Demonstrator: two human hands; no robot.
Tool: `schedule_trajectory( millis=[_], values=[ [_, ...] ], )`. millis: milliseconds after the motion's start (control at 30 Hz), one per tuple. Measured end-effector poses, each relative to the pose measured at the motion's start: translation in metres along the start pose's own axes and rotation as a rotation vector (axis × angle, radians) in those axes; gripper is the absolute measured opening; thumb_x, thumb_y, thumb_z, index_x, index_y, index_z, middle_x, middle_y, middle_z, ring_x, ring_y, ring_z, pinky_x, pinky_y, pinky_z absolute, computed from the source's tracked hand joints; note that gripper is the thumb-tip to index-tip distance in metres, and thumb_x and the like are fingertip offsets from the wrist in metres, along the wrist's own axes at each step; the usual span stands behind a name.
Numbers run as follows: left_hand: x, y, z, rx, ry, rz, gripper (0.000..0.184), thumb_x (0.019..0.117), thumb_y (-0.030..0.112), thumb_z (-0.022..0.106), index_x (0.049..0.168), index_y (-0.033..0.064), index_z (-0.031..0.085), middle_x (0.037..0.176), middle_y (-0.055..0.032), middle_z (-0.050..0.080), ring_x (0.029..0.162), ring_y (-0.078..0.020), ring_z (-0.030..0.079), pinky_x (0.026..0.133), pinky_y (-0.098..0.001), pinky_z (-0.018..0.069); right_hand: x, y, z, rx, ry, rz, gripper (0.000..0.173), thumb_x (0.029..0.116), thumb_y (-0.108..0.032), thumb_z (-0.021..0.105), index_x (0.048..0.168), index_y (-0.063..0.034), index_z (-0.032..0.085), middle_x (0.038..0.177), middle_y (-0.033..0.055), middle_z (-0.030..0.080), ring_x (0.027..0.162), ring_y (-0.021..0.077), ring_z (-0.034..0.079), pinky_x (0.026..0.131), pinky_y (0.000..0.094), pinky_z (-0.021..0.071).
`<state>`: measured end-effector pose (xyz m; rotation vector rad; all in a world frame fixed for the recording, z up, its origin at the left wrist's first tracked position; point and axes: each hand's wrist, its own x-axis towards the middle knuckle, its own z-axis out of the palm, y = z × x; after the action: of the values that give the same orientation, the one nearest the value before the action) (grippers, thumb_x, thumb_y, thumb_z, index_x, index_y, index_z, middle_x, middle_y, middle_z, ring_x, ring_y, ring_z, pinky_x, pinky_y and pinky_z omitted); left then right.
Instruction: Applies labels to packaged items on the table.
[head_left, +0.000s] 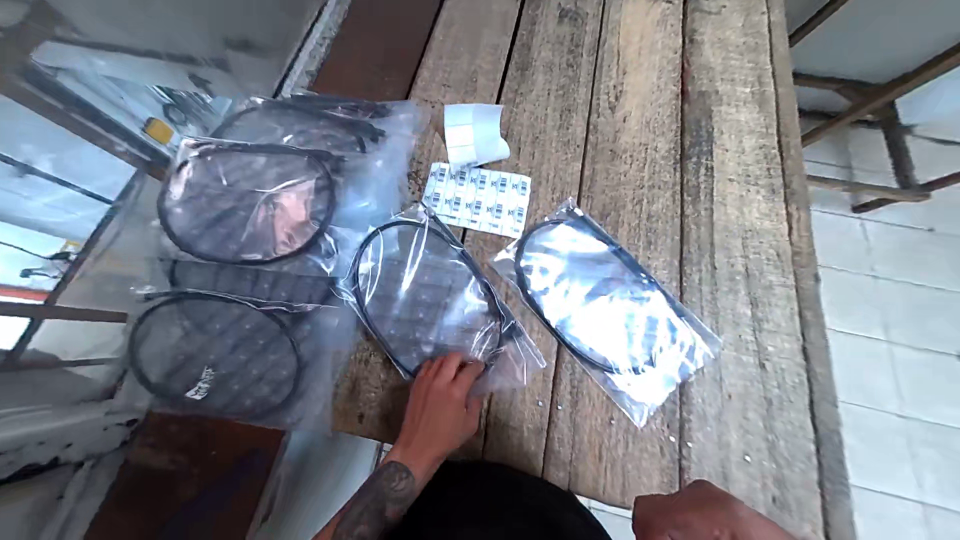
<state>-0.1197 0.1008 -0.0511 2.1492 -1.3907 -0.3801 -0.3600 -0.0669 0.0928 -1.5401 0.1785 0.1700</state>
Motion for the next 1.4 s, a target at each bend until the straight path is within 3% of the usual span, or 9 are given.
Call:
schedule_trajectory(
  millis=[100,233,400,567,700,1000,1133,1200,1400],
  values=[
    [-0.004,0.003,-0.026,-0.321,-0.239,-0.104,0.062,0.0845,0.067,0.069,0.123,0.0184,0.073,0.118,-0.0063,0.069,0.114,-0.0246,0.063,0.098,-0.0486,0.0526,-0.014,-0.009,-0.008,-0.084,0.29,-0.005,0.014,0.0978,-0.024,0.07,0.096,-0.0107,0.073,0.087,-0.0037,0.073,0.079,0.0018,0.069,0.074,0.0248,0.0599],
    [-0.018,0.001,0.014,-0.13,-0.04,0.007,0.021,0.0928,0.022,0.073,0.11,0.0105,0.076,0.107,-0.0113,0.071,0.105,-0.0315,0.068,0.093,-0.0522,0.0557,-0.003,0.007,-0.029,-0.293,0.906,-0.02,0.011,0.0966,-0.031,0.068,0.1,-0.0214,0.072,0.079,-0.0084,0.072,0.062,0.005,0.067,0.057,0.0237,0.0597],
    [-0.014,0.014,0.014,-0.47,0.154,-0.287,0.009,0.0862,0.02,0.08,0.091,0.0122,0.08,0.092,-0.0008,0.072,0.088,-0.0127,0.068,0.082,-0.0329,0.0585,0.043,0.087,0.026,-0.331,0.54,0.381,0.03,0.098,-0.027,0.067,0.112,-0.0005,0.07,0.087,0.0079,0.074,0.069,0.0185,0.073,0.066,0.0408,0.0636],
    [-0.011,0.033,0.005,-0.821,-0.022,-0.514,0.014,0.08,0.021,0.086,0.087,0.0116,0.079,0.086,0.003,0.072,0.08,-0.0061,0.065,0.074,-0.0232,0.0543,0.099,0.119,0.068,-0.347,0.978,0.413,0.025,0.0974,-0.016,0.06,0.105,0.0072,0.069,0.076,0.0132,0.072,0.066,0.0263,0.072,0.066,0.0483,0.0609],
    [-0.014,0.041,0.004,-0.958,-0.079,-0.523,0.012,0.0787,0.015,0.086,0.086,0.0095,0.079,0.088,0.0019,0.072,0.085,-0.0048,0.067,0.08,-0.0214,0.0563,0.142,0.091,0.059,-0.589,0.44,0.652,0.054,0.1,-0.016,0.059,0.15,-0.0022,0.045,0.113,0.0262,0.07,0.111,0.0429,0.067,0.1,0.0573,0.049],
    [-0.007,0.028,0.001,-0.975,-0.205,-0.389,0.014,0.0778,0.021,0.087,0.086,0.0119,0.08,0.085,0.0057,0.069,0.086,-0.0024,0.063,0.082,-0.0205,0.0522,0.172,0.094,0.039,-0.627,0.608,0.676,0.045,0.105,-0.037,0.055,0.138,-0.0078,0.054,0.092,0.0207,0.073,0.09,0.0417,0.072,0.082,0.0585,0.0549],
    [-0.008,-0.013,-0.019,-0.344,0.062,-0.059,0.031,0.0911,0.042,0.073,0.101,0.0135,0.077,0.111,0.0011,0.073,0.111,-0.0122,0.066,0.098,-0.0366,0.0545,0.177,0.082,0.039,-0.717,0.574,0.744,0.047,0.1044,-0.043,0.054,0.136,-0.008,0.057,0.093,0.0198,0.073,0.091,0.0415,0.072,0.081,0.0583,0.055],
    [-0.005,-0.048,-0.022,0.068,-0.001,0.053,0.07,0.0944,0.067,0.054,0.143,0.0174,0.06,0.157,-0.0012,0.048,0.15,-0.0237,0.038,0.122,-0.0556,0.0283,0.177,0.077,0.041,-0.731,0.513,0.82,0.054,0.1051,-0.041,0.052,0.147,-0.0073,0.046,0.097,0.0211,0.073,0.096,0.0426,0.071,0.084,0.0585,0.0545],
    [-0.006,-0.069,-0.004,0.369,-0.068,0.093,0.087,0.0968,0.077,0.029,0.162,0.0192,0.034,0.17,-0.0031,0.024,0.157,-0.0277,0.02,0.123,-0.0663,0.0141,0.106,0.147,0.047,-1.245,0.575,-0.214,0.039,0.1012,-0.029,0.06,0.139,-0.0222,0.063,0.129,0.0094,0.069,0.114,0.0249,0.068,0.101,0.0479,0.0528]
  ],
)
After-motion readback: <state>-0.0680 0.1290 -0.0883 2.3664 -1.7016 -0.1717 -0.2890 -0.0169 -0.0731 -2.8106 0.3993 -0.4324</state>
